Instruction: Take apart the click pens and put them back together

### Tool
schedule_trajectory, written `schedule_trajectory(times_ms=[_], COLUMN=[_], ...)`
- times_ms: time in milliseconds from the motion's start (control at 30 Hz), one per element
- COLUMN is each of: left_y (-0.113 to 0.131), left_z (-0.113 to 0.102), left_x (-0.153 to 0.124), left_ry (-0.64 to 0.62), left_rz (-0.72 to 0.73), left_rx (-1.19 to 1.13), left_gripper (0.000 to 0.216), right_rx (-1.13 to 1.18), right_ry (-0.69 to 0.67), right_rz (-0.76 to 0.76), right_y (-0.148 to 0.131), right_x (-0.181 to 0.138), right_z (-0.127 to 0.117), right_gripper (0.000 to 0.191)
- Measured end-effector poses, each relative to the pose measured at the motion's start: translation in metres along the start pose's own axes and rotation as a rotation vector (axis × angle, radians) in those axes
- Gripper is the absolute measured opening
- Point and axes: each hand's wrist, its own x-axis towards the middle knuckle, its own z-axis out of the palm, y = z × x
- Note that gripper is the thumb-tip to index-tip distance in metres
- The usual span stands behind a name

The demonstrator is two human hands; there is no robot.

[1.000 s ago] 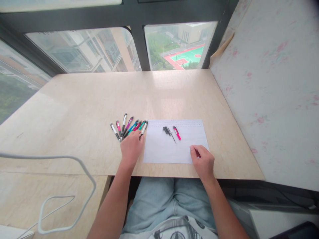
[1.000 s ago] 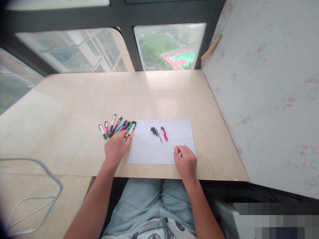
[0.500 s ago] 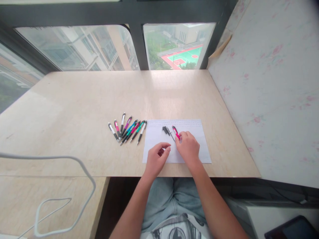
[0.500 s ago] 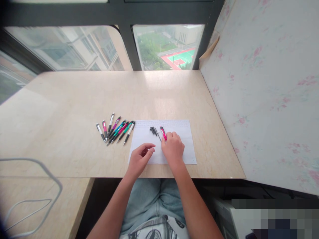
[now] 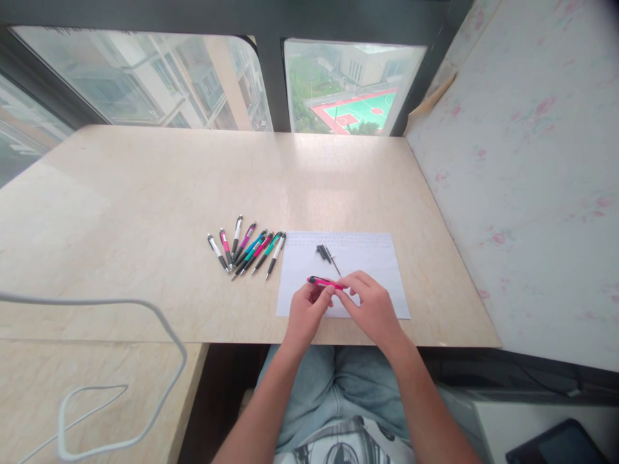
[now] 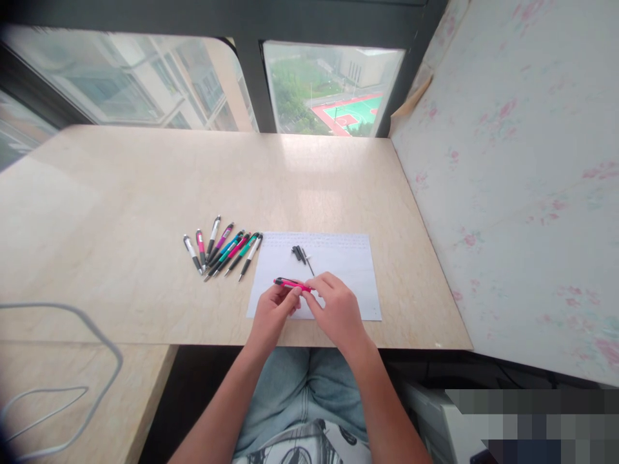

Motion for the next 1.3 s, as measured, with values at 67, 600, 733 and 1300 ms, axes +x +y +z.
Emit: schedule_trajectory(times_ms=[67, 600, 733, 1300], left_y=[-0.003, -0.019, -0.018, -0.017], left_z=[-0.001, -0.007, -0.007, -0.007], left_x=[0.000, 0.005, 0.004, 0.003], left_ry=[0.030, -0.106, -0.109, -0.103], left_rz=[-0.014, -0.148, -0.147, -0.151], left_rx=[-0.071, -0.621, -0.626, -0.620], left_gripper=[0.024, 0.025, 0.024, 0.024], right_rx=[0.030, -0.439, -0.454, 0.064], right_ry=[-0.008, -0.146, -0.142, 0.025], right_rz=[0.003, 0.058, 0.052, 0.195], right_y=[0.003, 0.034, 0.035, 0.027], right_x=[0.005, 0.069, 0.071, 0.032], right_z=[-0.002, 0.028, 0.029, 0.009], right_gripper=[0.015, 0.023, 0.022, 0.013])
